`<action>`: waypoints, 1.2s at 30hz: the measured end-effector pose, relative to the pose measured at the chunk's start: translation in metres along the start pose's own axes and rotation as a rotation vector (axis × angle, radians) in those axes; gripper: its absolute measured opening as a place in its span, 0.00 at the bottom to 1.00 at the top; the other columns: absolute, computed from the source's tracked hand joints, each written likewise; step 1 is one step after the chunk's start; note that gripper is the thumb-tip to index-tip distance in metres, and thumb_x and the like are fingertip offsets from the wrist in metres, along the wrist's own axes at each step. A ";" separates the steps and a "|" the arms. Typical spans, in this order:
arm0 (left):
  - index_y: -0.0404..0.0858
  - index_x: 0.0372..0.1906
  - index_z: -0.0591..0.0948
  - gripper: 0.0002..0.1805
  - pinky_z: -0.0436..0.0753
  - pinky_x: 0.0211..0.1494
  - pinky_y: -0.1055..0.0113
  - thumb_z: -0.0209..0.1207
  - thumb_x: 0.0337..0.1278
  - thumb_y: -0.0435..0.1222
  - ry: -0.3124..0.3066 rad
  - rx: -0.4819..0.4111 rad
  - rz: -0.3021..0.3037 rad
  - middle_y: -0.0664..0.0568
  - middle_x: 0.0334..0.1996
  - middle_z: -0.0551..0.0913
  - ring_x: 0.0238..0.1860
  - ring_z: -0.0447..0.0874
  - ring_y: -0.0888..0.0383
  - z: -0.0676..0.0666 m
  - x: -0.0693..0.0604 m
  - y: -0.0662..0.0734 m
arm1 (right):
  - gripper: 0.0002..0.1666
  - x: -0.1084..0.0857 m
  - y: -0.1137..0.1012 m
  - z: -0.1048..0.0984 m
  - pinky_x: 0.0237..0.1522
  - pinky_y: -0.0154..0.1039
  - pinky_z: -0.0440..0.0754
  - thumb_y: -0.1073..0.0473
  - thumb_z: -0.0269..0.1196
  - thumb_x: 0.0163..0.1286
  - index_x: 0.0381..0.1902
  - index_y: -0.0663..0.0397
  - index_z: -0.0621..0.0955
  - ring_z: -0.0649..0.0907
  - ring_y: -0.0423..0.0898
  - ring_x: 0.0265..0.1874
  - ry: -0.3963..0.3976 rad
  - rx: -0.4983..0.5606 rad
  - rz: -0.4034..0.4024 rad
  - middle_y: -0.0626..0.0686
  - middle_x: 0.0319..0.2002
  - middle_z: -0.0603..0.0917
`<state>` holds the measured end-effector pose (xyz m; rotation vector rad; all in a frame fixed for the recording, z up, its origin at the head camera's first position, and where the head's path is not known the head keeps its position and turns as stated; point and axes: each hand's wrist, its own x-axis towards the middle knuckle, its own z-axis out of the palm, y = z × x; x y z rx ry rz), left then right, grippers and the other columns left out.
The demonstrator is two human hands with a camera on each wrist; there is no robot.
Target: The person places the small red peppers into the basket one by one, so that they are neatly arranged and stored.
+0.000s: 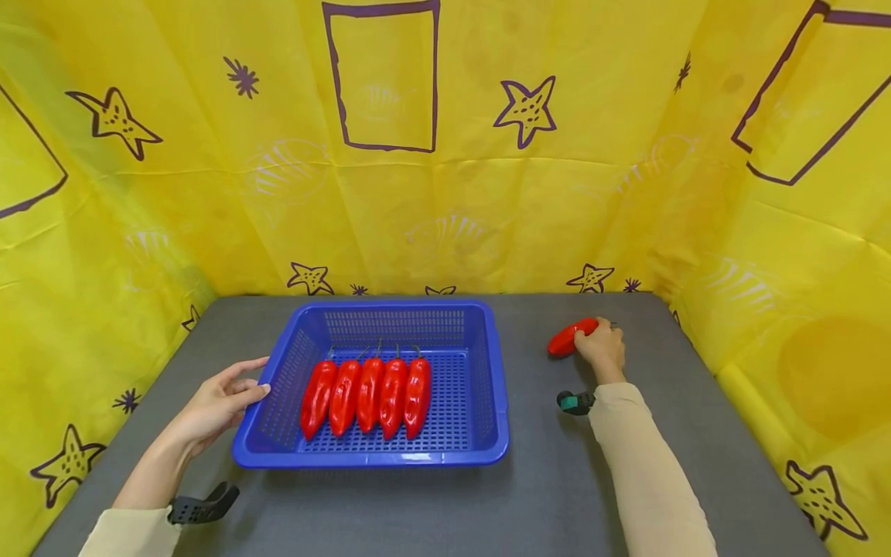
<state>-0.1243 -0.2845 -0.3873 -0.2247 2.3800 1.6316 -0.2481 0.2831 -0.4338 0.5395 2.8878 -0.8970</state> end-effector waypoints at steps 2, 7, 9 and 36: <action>0.40 0.69 0.57 0.37 0.83 0.41 0.58 0.59 0.57 0.43 -0.002 0.000 0.003 0.44 0.38 0.79 0.35 0.83 0.52 0.000 0.000 0.000 | 0.37 0.001 -0.001 0.000 0.55 0.61 0.66 0.51 0.45 0.65 0.66 0.69 0.56 0.66 0.72 0.54 -0.007 -0.010 -0.025 0.77 0.58 0.62; 0.40 0.69 0.57 0.36 0.83 0.40 0.58 0.58 0.58 0.42 -0.007 -0.007 0.009 0.44 0.38 0.80 0.34 0.83 0.52 0.000 0.000 0.000 | 0.36 0.004 0.000 0.001 0.56 0.61 0.64 0.54 0.45 0.65 0.66 0.70 0.56 0.65 0.70 0.56 -0.018 0.004 -0.053 0.77 0.59 0.62; 0.40 0.69 0.57 0.36 0.83 0.40 0.58 0.58 0.58 0.42 -0.008 -0.008 0.011 0.44 0.38 0.80 0.34 0.83 0.53 0.000 -0.001 0.001 | 0.36 0.005 0.000 0.002 0.57 0.61 0.63 0.55 0.45 0.65 0.66 0.70 0.56 0.64 0.70 0.56 -0.021 0.010 -0.066 0.76 0.59 0.62; 0.40 0.69 0.57 0.36 0.83 0.39 0.59 0.58 0.59 0.41 -0.005 -0.010 0.001 0.44 0.38 0.79 0.34 0.82 0.53 0.000 0.000 0.002 | 0.46 0.004 -0.004 0.012 0.51 0.56 0.71 0.39 0.48 0.66 0.66 0.73 0.55 0.72 0.67 0.50 0.031 0.072 0.053 0.76 0.57 0.66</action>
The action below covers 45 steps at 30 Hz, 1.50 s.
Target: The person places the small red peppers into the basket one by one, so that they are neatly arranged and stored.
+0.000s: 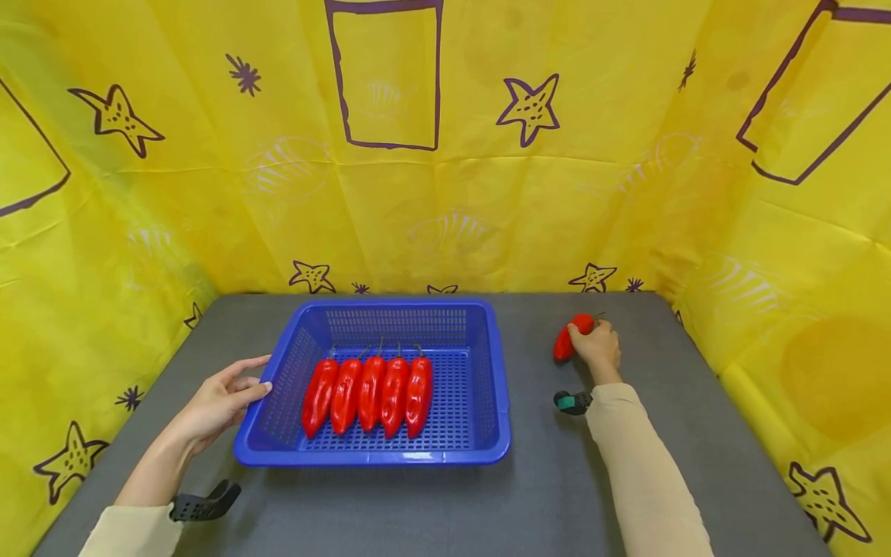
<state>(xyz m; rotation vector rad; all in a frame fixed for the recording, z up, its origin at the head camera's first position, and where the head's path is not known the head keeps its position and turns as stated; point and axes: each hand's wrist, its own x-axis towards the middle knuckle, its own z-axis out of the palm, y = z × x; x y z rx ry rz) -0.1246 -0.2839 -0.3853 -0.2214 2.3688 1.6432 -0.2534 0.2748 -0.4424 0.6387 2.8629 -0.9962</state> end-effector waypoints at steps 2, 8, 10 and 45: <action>0.40 0.69 0.57 0.36 0.83 0.40 0.59 0.58 0.58 0.42 0.001 0.005 -0.003 0.43 0.38 0.79 0.34 0.82 0.52 0.000 0.000 0.001 | 0.46 0.000 -0.001 -0.001 0.49 0.56 0.72 0.39 0.48 0.65 0.65 0.73 0.55 0.74 0.67 0.48 -0.004 -0.010 -0.006 0.76 0.56 0.66; 0.40 0.69 0.57 0.37 0.83 0.41 0.59 0.59 0.57 0.43 -0.003 0.004 -0.002 0.43 0.38 0.79 0.35 0.82 0.52 0.000 0.000 0.002 | 0.44 0.001 -0.001 0.000 0.44 0.55 0.74 0.41 0.50 0.65 0.65 0.72 0.58 0.74 0.66 0.46 -0.012 -0.045 -0.025 0.75 0.55 0.68; 0.40 0.69 0.57 0.37 0.83 0.41 0.59 0.59 0.58 0.43 -0.007 0.000 0.002 0.44 0.38 0.80 0.35 0.82 0.53 0.000 0.000 0.002 | 0.43 0.002 -0.002 0.002 0.40 0.52 0.76 0.42 0.50 0.65 0.65 0.70 0.58 0.76 0.64 0.42 -0.013 -0.049 -0.032 0.74 0.54 0.70; 0.41 0.69 0.57 0.37 0.83 0.42 0.57 0.59 0.57 0.44 0.005 0.009 -0.006 0.42 0.39 0.79 0.36 0.82 0.51 0.000 -0.002 0.000 | 0.42 0.003 -0.004 -0.008 0.32 0.42 0.83 0.49 0.55 0.65 0.67 0.66 0.53 0.70 0.66 0.50 -0.044 0.120 -0.117 0.70 0.52 0.69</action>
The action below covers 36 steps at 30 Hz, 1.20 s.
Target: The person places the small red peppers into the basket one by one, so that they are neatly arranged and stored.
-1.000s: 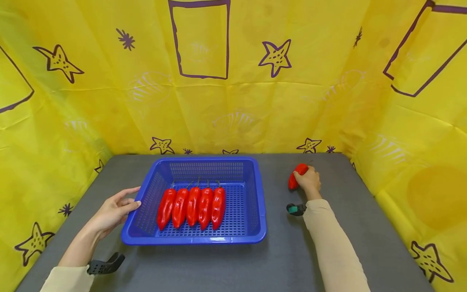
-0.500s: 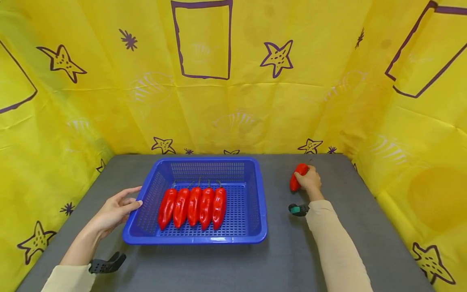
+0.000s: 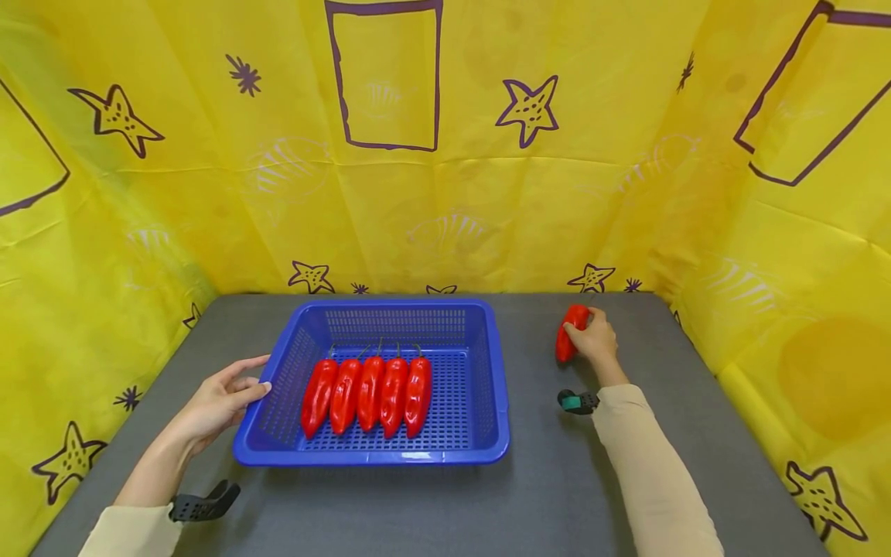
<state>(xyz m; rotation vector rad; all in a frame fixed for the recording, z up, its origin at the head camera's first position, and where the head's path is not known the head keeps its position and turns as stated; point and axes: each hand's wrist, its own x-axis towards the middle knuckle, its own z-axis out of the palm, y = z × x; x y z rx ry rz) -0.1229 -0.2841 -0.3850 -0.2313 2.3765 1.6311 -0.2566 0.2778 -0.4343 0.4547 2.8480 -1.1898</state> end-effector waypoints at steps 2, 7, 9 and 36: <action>0.41 0.69 0.57 0.37 0.83 0.41 0.57 0.59 0.57 0.44 0.000 -0.001 0.001 0.42 0.39 0.80 0.36 0.83 0.51 0.000 0.000 0.000 | 0.42 -0.001 -0.001 -0.002 0.33 0.43 0.83 0.49 0.55 0.65 0.67 0.66 0.53 0.71 0.65 0.50 -0.006 0.001 -0.008 0.70 0.52 0.70; 0.40 0.69 0.57 0.37 0.83 0.41 0.58 0.59 0.57 0.43 -0.004 -0.002 0.005 0.43 0.39 0.80 0.35 0.83 0.52 0.001 0.000 0.001 | 0.43 -0.003 -0.004 -0.006 0.44 0.51 0.79 0.47 0.55 0.65 0.67 0.66 0.53 0.71 0.65 0.51 0.008 -0.017 -0.054 0.71 0.54 0.70; 0.40 0.69 0.57 0.37 0.83 0.41 0.58 0.59 0.58 0.43 -0.007 -0.001 0.006 0.43 0.39 0.80 0.35 0.83 0.52 0.001 0.000 0.001 | 0.43 -0.003 -0.006 -0.007 0.47 0.53 0.77 0.46 0.55 0.65 0.67 0.65 0.54 0.71 0.65 0.51 0.017 -0.024 -0.073 0.71 0.55 0.70; 0.42 0.69 0.57 0.36 0.83 0.41 0.57 0.58 0.58 0.43 -0.003 0.008 0.002 0.42 0.41 0.79 0.36 0.83 0.53 0.001 0.000 0.002 | 0.42 -0.018 -0.047 -0.018 0.31 0.44 0.83 0.49 0.59 0.64 0.66 0.65 0.55 0.75 0.66 0.47 -0.074 0.008 -0.276 0.72 0.54 0.70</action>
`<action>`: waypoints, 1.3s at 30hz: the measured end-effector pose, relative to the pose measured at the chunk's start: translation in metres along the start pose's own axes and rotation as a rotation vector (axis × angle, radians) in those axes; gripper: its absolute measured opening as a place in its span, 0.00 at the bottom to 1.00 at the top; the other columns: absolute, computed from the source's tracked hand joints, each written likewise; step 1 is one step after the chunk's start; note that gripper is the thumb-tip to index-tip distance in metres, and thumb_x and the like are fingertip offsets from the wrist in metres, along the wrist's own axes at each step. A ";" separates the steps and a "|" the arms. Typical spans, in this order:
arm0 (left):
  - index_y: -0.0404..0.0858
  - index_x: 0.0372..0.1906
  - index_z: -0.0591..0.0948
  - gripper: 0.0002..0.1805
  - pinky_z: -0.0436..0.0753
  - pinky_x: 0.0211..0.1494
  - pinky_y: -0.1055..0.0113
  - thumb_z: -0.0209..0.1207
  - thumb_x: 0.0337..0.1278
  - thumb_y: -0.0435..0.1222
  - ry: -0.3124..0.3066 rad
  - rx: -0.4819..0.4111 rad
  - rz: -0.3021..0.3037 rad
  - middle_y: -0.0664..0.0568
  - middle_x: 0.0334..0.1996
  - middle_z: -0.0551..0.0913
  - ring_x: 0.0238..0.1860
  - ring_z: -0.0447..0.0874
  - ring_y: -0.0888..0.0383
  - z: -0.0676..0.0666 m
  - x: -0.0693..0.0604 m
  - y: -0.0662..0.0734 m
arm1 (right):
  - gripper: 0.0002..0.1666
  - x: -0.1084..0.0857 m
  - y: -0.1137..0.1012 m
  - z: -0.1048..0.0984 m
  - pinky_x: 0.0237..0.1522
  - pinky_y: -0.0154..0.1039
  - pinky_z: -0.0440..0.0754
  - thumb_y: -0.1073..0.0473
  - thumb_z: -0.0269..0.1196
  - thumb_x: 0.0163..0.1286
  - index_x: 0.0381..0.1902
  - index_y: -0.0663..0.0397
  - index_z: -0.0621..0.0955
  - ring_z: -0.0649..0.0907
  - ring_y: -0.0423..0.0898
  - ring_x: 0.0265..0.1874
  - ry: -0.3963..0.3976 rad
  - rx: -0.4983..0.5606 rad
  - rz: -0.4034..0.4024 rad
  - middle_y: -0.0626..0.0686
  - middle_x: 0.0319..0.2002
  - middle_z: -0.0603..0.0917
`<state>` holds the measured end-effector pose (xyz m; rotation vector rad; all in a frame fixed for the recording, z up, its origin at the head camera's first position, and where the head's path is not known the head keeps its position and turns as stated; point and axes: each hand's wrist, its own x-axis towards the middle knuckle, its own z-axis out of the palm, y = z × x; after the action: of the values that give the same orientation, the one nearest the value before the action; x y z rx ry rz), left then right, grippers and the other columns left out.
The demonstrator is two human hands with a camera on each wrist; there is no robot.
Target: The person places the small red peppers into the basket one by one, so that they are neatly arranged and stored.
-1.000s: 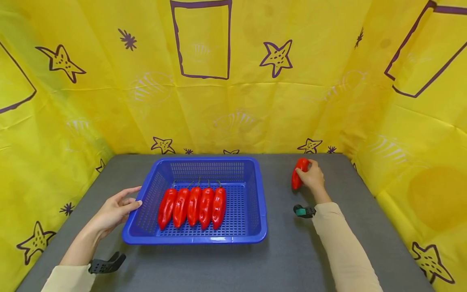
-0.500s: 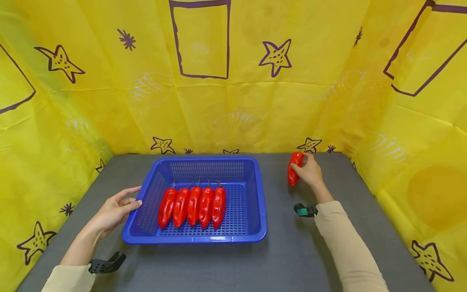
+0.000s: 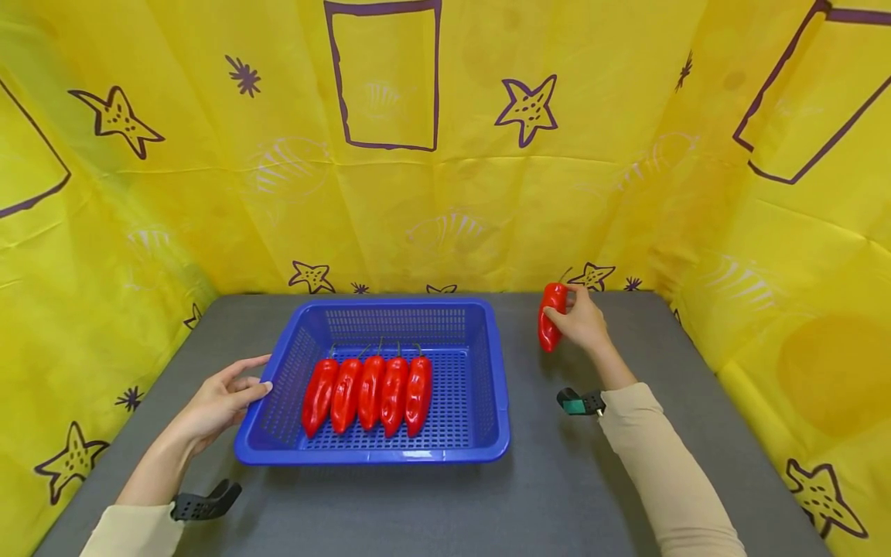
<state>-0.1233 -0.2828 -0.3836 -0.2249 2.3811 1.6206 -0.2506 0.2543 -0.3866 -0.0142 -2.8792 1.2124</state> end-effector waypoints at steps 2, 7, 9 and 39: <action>0.41 0.69 0.56 0.37 0.83 0.41 0.57 0.58 0.58 0.43 0.000 0.001 0.003 0.42 0.41 0.79 0.36 0.82 0.53 0.000 0.000 0.000 | 0.43 -0.001 -0.005 0.000 0.33 0.45 0.83 0.48 0.59 0.64 0.66 0.65 0.54 0.75 0.66 0.47 -0.012 0.005 0.002 0.72 0.54 0.70; 0.41 0.69 0.57 0.37 0.83 0.41 0.57 0.59 0.57 0.44 0.001 0.002 -0.003 0.41 0.40 0.79 0.36 0.83 0.52 -0.001 0.000 0.000 | 0.44 -0.004 -0.020 0.000 0.40 0.50 0.82 0.49 0.59 0.64 0.67 0.63 0.52 0.74 0.66 0.50 -0.057 0.036 0.002 0.71 0.57 0.68; 0.41 0.69 0.57 0.37 0.83 0.41 0.57 0.59 0.57 0.44 0.000 0.002 -0.003 0.41 0.40 0.79 0.36 0.83 0.52 -0.001 0.000 -0.001 | 0.44 -0.006 -0.025 0.000 0.40 0.50 0.82 0.49 0.59 0.64 0.68 0.63 0.51 0.75 0.66 0.50 -0.074 0.044 -0.006 0.72 0.57 0.68; 0.41 0.69 0.57 0.37 0.83 0.41 0.57 0.59 0.57 0.44 -0.005 -0.008 0.000 0.42 0.40 0.79 0.36 0.83 0.52 -0.001 0.000 -0.001 | 0.41 -0.019 -0.096 0.020 0.29 0.44 0.84 0.56 0.62 0.62 0.67 0.59 0.55 0.83 0.56 0.36 -0.275 0.078 -0.155 0.68 0.54 0.70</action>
<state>-0.1228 -0.2837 -0.3838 -0.2224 2.3719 1.6285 -0.2321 0.1726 -0.3327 0.3991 -2.9828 1.3938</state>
